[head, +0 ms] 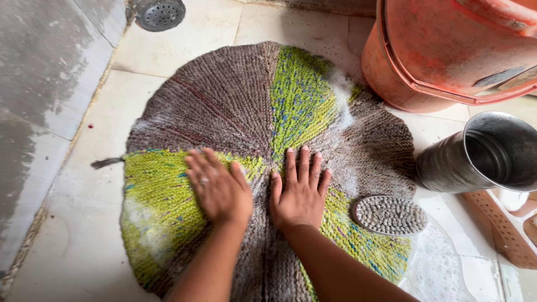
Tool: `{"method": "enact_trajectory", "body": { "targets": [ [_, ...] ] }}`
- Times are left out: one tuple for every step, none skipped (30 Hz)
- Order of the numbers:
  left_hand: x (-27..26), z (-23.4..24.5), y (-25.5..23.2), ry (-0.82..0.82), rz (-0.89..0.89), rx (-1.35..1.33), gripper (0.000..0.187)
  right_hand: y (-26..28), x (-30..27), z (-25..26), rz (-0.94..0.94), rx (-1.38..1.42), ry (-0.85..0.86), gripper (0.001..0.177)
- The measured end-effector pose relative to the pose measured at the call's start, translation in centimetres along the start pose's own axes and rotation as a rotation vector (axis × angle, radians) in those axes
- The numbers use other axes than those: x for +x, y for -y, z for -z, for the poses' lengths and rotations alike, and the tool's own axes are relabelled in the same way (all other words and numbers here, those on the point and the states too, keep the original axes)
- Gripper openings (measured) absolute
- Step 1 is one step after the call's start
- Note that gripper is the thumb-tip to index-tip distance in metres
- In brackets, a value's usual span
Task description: The person scrubs a round, multi-colored mat on a tiled floor using a small metal scrubber. They repeatedly rub the scrubber across the mat's surface, occasionally dipping it into a metal cup of water and rinsing their hands.
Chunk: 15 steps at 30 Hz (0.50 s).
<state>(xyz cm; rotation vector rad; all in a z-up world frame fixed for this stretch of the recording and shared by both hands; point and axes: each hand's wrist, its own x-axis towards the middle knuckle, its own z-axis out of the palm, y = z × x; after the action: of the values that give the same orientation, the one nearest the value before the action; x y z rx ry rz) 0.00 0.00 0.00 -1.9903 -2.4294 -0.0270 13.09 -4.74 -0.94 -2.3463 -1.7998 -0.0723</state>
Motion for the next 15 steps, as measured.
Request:
{"method": "enact_trajectory", "body": {
  "targets": [
    [-1.7,-0.2,-0.2,-0.021,-0.158,-0.073,0.072,0.1,0.5,0.3,0.006,0.017,0.025,0.070],
    [-3.6,-0.3,0.2,-0.053,-0.290,-0.149,0.071,0.1,0.9,0.7,0.013,0.034,0.051,0.070],
    [-5.5,-0.3,1.0,-0.086,-0.421,-0.222,0.069,0.2,1.1,1.0,0.022,0.053,0.076,0.071],
    [-7.4,-0.1,2.3,-0.107,-0.530,-0.252,0.071,0.2,1.2,1.2,0.042,0.062,0.072,0.071],
    [-9.2,-0.1,3.5,-0.134,-0.636,-0.283,0.073,0.3,1.7,1.2,0.067,0.069,0.061,0.071],
    [-10.3,0.0,5.0,-0.034,-0.656,-0.342,0.072,0.1,2.1,1.1,0.092,0.076,0.050,0.071],
    [-11.1,0.0,7.0,0.067,-0.672,-0.393,0.071,-0.3,2.6,1.1,0.161,0.081,0.058,0.071],
    [-11.9,0.0,8.7,0.168,-0.687,-0.446,0.070,-1.2,3.1,1.1,0.230,0.085,0.064,0.072],
    [-12.2,-0.2,10.0,0.050,-0.612,-0.358,0.072,-1.6,3.8,1.1,0.294,0.094,0.061,0.072],
    [-11.8,-0.5,10.8,-0.068,-0.536,-0.271,0.073,-1.8,4.8,1.0,0.359,0.103,0.091,0.074],
    [-12.1,-0.8,11.1,-0.166,-0.458,-0.200,0.075,-2.9,5.1,1.1,0.421,0.095,0.139,0.076],
    [-11.7,-0.9,11.4,-0.178,-0.362,-0.197,0.079,-3.8,5.3,1.2,0.483,0.086,0.186,0.077],
    [-10.8,-1.0,11.2,-0.185,-0.266,-0.202,0.083,-5.1,5.0,1.5,0.526,0.081,0.178,0.075],
    [-9.7,-0.7,10.9,-0.192,-0.170,-0.207,0.087,-6.3,4.2,1.7,0.570,0.077,0.170,0.074],
    [-8.2,-0.2,10.5,-0.050,-0.033,-0.191,0.090,-7.0,3.5,1.8,0.609,0.075,0.158,0.072]
  ]
}}
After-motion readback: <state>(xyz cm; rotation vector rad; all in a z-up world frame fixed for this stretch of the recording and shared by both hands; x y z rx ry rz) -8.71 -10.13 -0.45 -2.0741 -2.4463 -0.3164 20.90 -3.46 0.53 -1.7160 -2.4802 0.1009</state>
